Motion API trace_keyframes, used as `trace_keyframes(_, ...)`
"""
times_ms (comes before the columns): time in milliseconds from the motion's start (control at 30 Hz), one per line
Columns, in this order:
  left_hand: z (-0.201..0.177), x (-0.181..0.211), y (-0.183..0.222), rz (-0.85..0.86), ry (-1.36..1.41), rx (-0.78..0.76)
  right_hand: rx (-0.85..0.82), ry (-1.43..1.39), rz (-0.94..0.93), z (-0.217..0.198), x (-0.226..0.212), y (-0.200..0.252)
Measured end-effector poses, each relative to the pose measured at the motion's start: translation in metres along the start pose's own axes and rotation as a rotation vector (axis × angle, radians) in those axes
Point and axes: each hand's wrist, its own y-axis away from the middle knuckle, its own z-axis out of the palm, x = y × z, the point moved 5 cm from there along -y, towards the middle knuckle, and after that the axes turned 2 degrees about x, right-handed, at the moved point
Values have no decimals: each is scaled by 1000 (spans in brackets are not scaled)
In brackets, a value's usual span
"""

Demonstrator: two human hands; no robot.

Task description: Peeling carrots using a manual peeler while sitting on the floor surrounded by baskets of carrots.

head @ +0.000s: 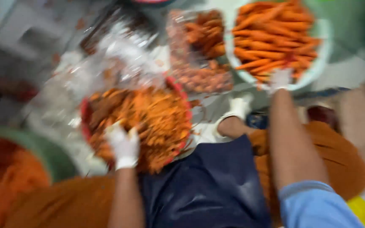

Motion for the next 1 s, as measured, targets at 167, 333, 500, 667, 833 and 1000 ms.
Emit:
trace_keyframes(167, -7, 35, 6, -14, -49, -38, 477, 252, -348, 277, -71, 153)
trace_keyframes(333, -18, 49, -4, -45, 9, -111, 141, 511, -391, 452, -88, 248)
trace_keyframes(500, -12, 51, -11, -85, 34, -143, -242, 771, -349, 597, -80, 360)
trace_keyframes(667, -38, 57, -30, -334, 875, 65, -895, 1660, -974, 679, -53, 454)
trace_keyframes(833, -32, 63, -35, -616, 1775, 77, -593, 1333, -94, 678, 5, 454)
trace_keyframes(1000, -78, 83, -43, -989, 2212, -35, -648, 1311, -176, 677, 60, 453)
